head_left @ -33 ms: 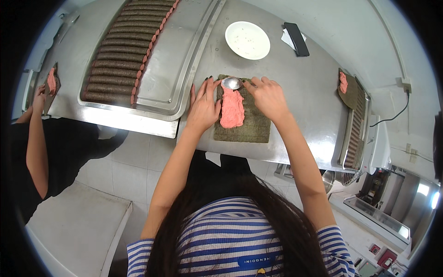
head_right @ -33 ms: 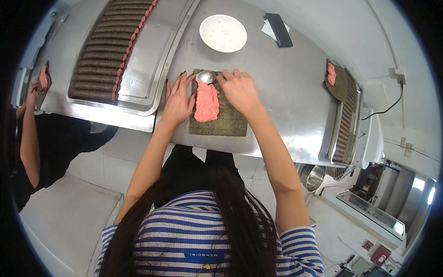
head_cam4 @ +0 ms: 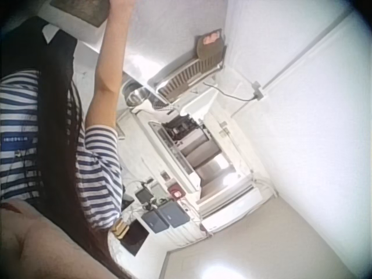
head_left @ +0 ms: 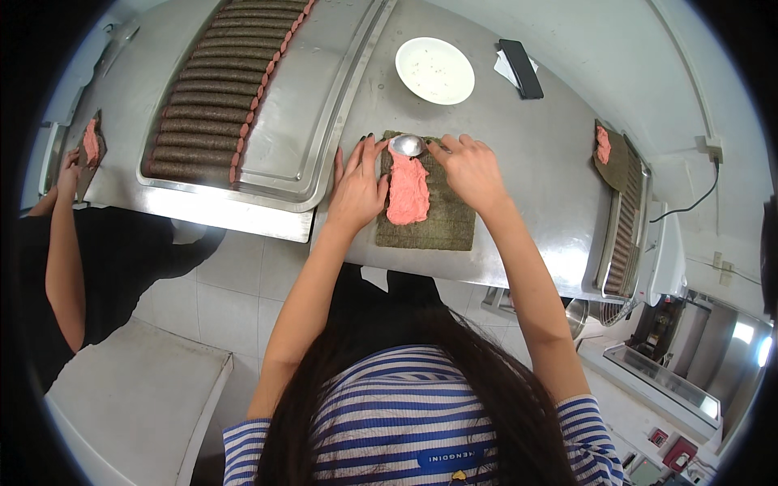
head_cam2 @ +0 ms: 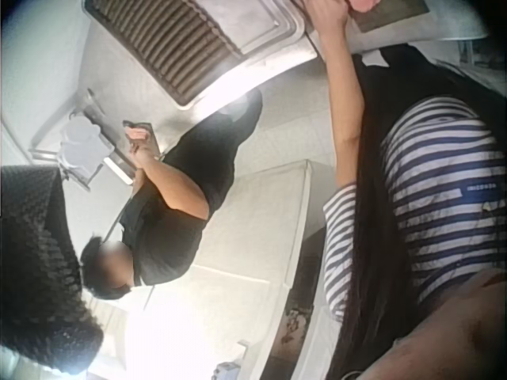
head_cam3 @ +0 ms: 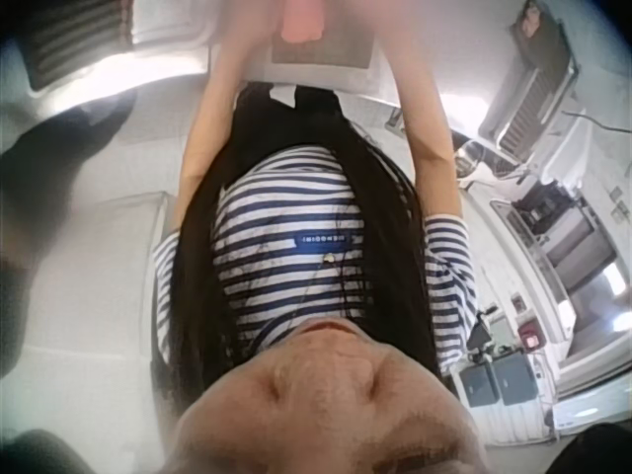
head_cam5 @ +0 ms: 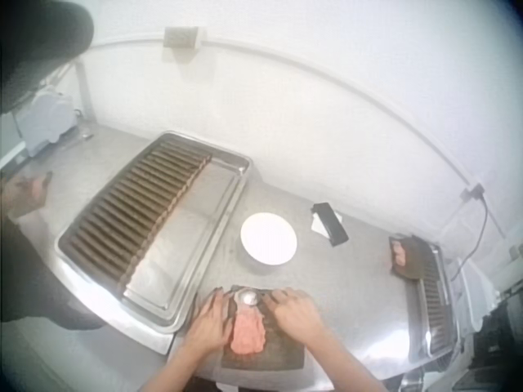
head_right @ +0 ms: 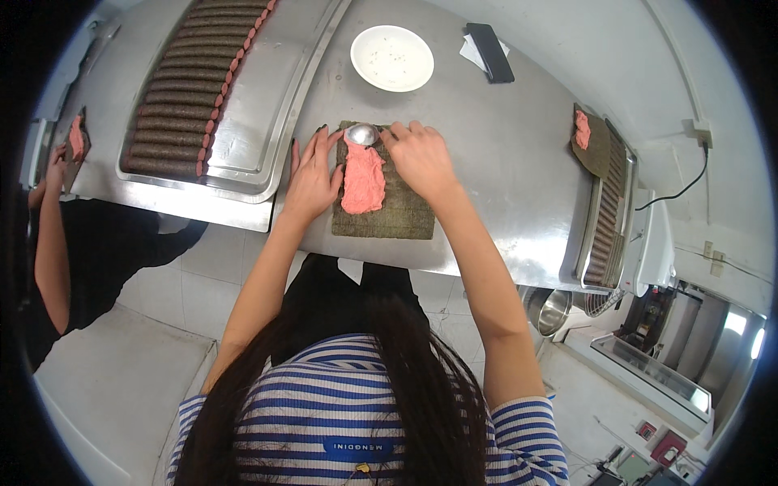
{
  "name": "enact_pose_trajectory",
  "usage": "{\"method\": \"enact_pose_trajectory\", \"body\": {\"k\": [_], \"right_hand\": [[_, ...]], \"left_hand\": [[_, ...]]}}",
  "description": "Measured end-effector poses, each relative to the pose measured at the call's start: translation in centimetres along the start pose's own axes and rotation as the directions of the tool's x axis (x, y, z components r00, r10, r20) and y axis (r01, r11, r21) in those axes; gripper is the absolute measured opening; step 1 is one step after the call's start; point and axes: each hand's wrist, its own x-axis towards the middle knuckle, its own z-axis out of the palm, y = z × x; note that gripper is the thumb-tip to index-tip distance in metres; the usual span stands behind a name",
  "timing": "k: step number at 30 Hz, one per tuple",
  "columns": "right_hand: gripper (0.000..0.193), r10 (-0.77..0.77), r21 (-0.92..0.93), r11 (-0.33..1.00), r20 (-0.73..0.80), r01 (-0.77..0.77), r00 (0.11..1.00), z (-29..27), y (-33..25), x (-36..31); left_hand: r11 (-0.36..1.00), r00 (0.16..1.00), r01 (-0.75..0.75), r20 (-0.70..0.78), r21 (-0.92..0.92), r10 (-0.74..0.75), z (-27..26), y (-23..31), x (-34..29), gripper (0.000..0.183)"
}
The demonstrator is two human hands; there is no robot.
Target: The person spreads a pink paste onto a sheet of nori using a spoon, then folds the nori over the paste. The person also handles a tray of cylindrical food items and places them on the counter.
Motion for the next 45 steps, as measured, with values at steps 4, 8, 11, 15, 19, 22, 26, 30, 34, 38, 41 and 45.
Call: {"method": "enact_pose_trajectory", "body": {"k": [4,8,11,15,19,22,26,30,34,38,41,45], "right_hand": [[0.028,0.051,0.026,0.998,0.019,-0.051,0.999,0.2,-0.2,0.4],[0.029,0.150,0.102,0.982,0.088,-0.158,0.985,0.2,-0.4,1.0],[0.029,0.210,0.166,0.959,0.129,-0.230,0.969,-0.4,-0.7,0.9],[0.031,0.303,0.215,0.913,0.209,-0.346,0.930,-0.5,-0.6,0.7],[0.035,0.378,0.249,0.854,0.307,-0.457,0.873,-0.8,0.9,0.6],[0.036,0.379,0.314,0.800,0.397,-0.511,0.836,-2.6,2.4,0.3],[0.037,0.409,0.363,0.767,0.358,-0.529,0.839,-3.6,2.3,0.2],[0.030,0.420,0.264,0.840,0.239,-0.475,0.876,-2.9,-1.2,0.4],[0.036,0.422,0.158,0.877,0.197,-0.454,0.885,-0.4,-4.5,1.0],[0.033,0.428,0.231,0.857,0.178,-0.460,0.886,-1.2,-5.6,2.1],[0.032,0.410,0.320,0.848,0.112,-0.423,0.905,-2.6,-3.9,2.0],[0.035,0.210,0.177,0.962,0.019,-0.210,0.978,-2.5,-0.3,0.8]], "left_hand": [[1.000,1.000,-0.007,-0.013,0.020,0.007,0.2,-0.1,0.1,0.071],[0.997,0.999,-0.032,-0.026,0.076,0.034,0.5,-0.4,0.5,0.070],[0.991,0.999,-0.031,-0.007,0.128,0.033,0.5,-0.4,0.4,0.068],[0.991,1.000,-0.026,-0.006,0.135,0.027,0.5,-0.3,0.5,0.066],[0.994,1.000,-0.019,0.000,0.105,0.019,0.4,-0.2,0.6,0.063],[0.997,1.000,-0.017,-0.003,0.070,0.017,0.4,-0.3,0.6,0.060],[0.998,1.000,-0.023,-0.006,0.054,0.024,0.5,-0.5,0.6,0.059],[0.999,0.999,-0.019,-0.026,0.044,0.020,0.4,-0.6,0.5,0.058],[0.999,0.997,-0.027,-0.077,-0.041,0.024,0.4,-0.7,0.4,0.055],[0.996,0.995,-0.008,-0.102,-0.090,-0.001,0.6,-1.0,0.3,0.052],[0.996,0.994,-0.008,-0.105,-0.091,-0.002,0.6,-1.1,0.2,0.051],[0.994,0.992,-0.038,-0.120,-0.100,0.026,0.7,-1.1,0.3,0.049]]}}
